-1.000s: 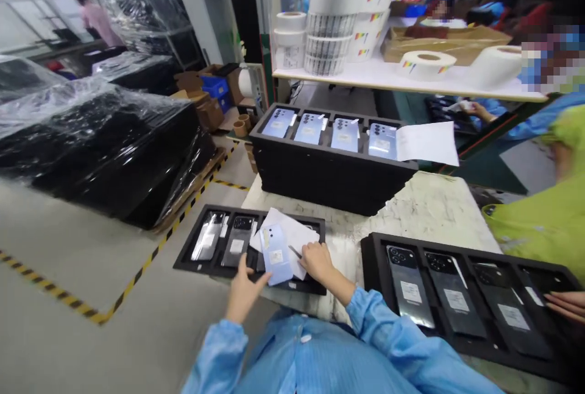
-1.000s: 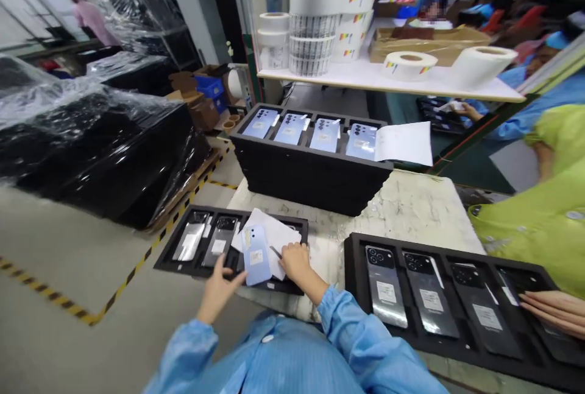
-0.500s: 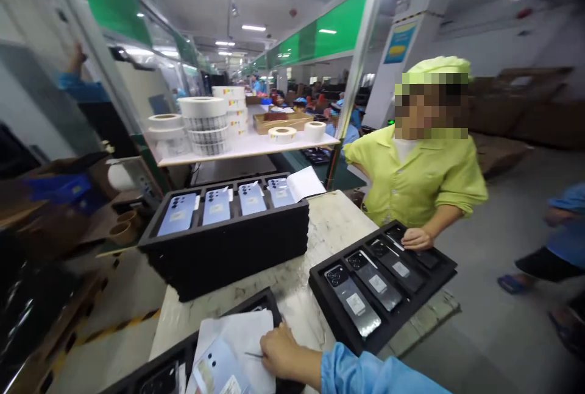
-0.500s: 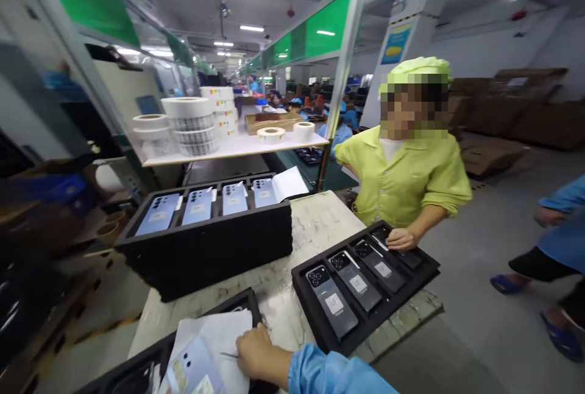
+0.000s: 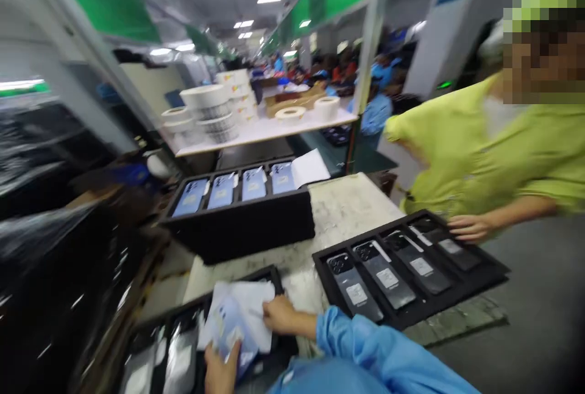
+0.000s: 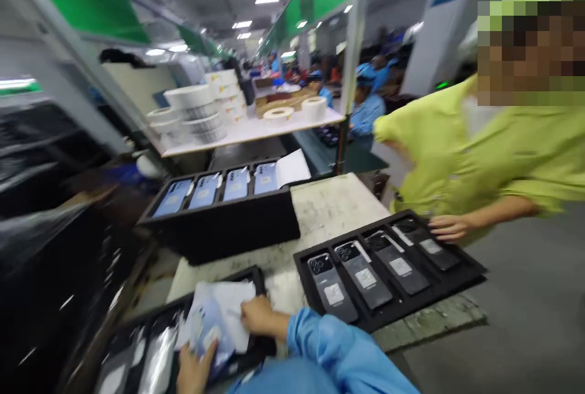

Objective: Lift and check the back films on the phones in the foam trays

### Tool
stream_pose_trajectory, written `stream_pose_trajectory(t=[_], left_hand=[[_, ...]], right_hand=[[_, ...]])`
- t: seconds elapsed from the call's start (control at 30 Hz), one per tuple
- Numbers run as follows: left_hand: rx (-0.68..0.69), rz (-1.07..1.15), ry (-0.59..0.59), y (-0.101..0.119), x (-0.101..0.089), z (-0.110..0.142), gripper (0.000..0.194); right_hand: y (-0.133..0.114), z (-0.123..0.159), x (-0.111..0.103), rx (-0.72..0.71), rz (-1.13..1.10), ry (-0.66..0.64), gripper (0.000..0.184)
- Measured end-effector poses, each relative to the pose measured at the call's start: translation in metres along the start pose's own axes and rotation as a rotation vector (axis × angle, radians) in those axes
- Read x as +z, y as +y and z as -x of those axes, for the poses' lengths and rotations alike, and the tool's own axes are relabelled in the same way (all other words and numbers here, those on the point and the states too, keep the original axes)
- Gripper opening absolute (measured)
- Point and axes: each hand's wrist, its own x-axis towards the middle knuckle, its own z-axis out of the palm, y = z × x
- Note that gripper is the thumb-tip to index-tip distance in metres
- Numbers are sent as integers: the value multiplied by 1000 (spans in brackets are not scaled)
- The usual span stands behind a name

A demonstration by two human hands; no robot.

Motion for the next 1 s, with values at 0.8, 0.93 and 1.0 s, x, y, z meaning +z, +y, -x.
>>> stream_pose_trajectory(t=[0.8,0.93,1.0], left_hand=[[-358,1144,-402,-15,-67,55,59],[-261,951,-451,-30,-78,48,57],[-202,730,-281,-38,-76,36,41]], right_hand=[[-45,1,-32,96,-1212,1,24],[-91,12,-22,105,-1224,26,32],[-103,8,-17,96,-1215,64,37]])
